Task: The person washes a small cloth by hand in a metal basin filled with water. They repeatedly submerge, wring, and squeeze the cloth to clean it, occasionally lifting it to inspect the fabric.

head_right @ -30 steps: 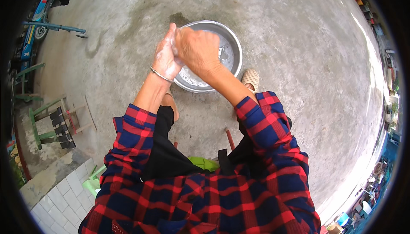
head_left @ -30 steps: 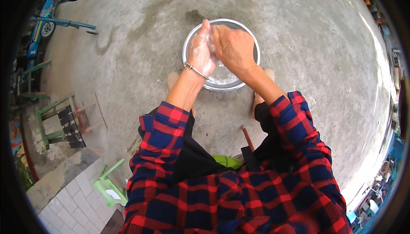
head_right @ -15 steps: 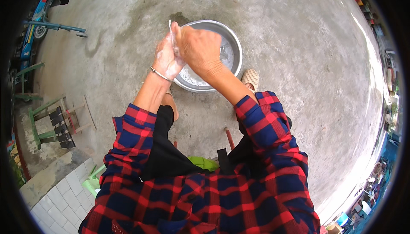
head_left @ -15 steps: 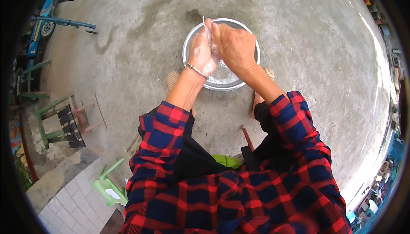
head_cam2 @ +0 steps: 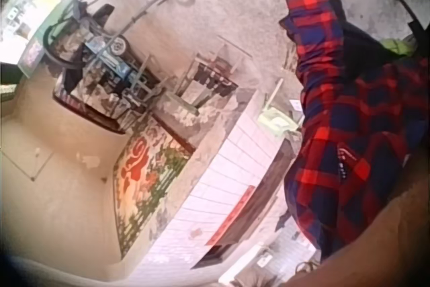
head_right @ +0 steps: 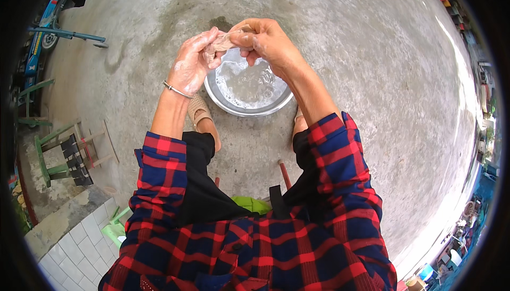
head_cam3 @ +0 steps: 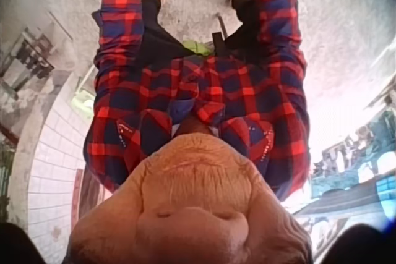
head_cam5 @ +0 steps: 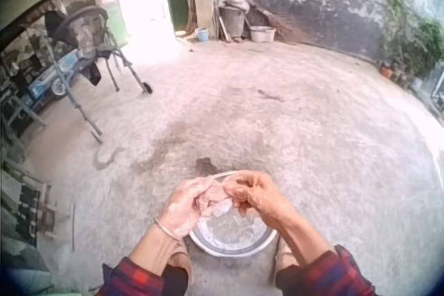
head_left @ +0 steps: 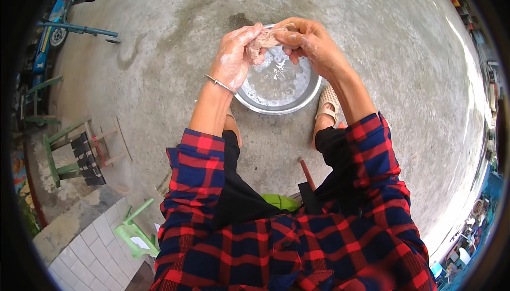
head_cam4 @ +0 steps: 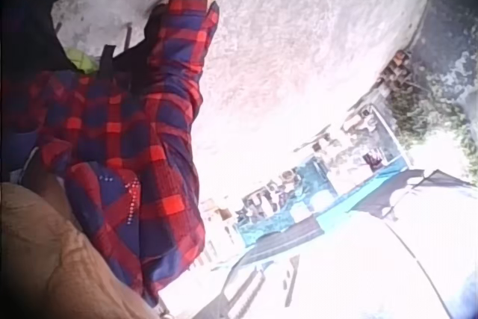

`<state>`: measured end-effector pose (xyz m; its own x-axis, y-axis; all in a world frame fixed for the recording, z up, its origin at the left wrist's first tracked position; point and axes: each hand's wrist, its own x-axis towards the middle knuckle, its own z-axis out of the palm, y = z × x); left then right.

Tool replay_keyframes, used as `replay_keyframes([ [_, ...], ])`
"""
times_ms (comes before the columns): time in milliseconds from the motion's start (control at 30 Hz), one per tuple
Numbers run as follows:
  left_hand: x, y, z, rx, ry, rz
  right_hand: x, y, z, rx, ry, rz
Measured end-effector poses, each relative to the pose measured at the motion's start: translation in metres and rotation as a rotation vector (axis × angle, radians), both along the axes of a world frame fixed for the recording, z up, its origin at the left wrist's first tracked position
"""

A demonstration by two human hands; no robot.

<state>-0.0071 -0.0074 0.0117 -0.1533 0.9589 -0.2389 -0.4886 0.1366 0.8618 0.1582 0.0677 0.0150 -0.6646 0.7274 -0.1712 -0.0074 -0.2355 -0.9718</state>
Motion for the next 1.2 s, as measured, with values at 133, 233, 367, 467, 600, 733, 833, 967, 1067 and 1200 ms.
replay_keyframes([
  [133, -0.011, 0.000, -0.009, -0.105, 0.206, 0.010, 0.000, 0.002, 0.007, -0.031, 0.058, -0.014],
  [233, -0.007, 0.002, -0.008, -0.081, -0.002, 0.056, -0.010, -0.004, 0.001, 0.146, -0.003, -0.052],
  [367, -0.007, 0.004, -0.036, -0.131, -0.187, 0.125, -0.037, -0.043, -0.005, 0.774, -0.157, -0.160],
  [467, 0.008, 0.007, -0.058, -0.080, -0.530, 0.039, -0.047, -0.060, -0.013, 1.235, -0.450, -0.231],
  [600, 0.036, -0.010, -0.033, -0.199, -0.335, 0.046, -0.044, -0.032, -0.019, 1.013, -0.702, -0.431],
  [733, 0.016, 0.001, -0.067, -0.117, -0.491, 0.030, -0.052, -0.063, -0.019, 1.187, -0.459, -0.393],
  [833, 0.030, -0.011, -0.046, -0.173, -0.244, -0.040, -0.045, -0.030, -0.023, 1.029, -0.614, -0.477],
  [967, 0.017, 0.000, -0.047, -0.168, -0.307, 0.092, -0.050, -0.067, -0.015, 1.069, -0.506, -0.330],
  [1067, 0.039, -0.006, -0.014, -0.215, -0.163, 0.099, -0.039, -0.032, -0.020, 0.904, -0.624, -0.422],
  [1200, 0.015, -0.002, -0.012, -0.055, -0.218, -0.183, -0.027, -0.006, -0.028, 0.722, -0.384, -0.463],
])
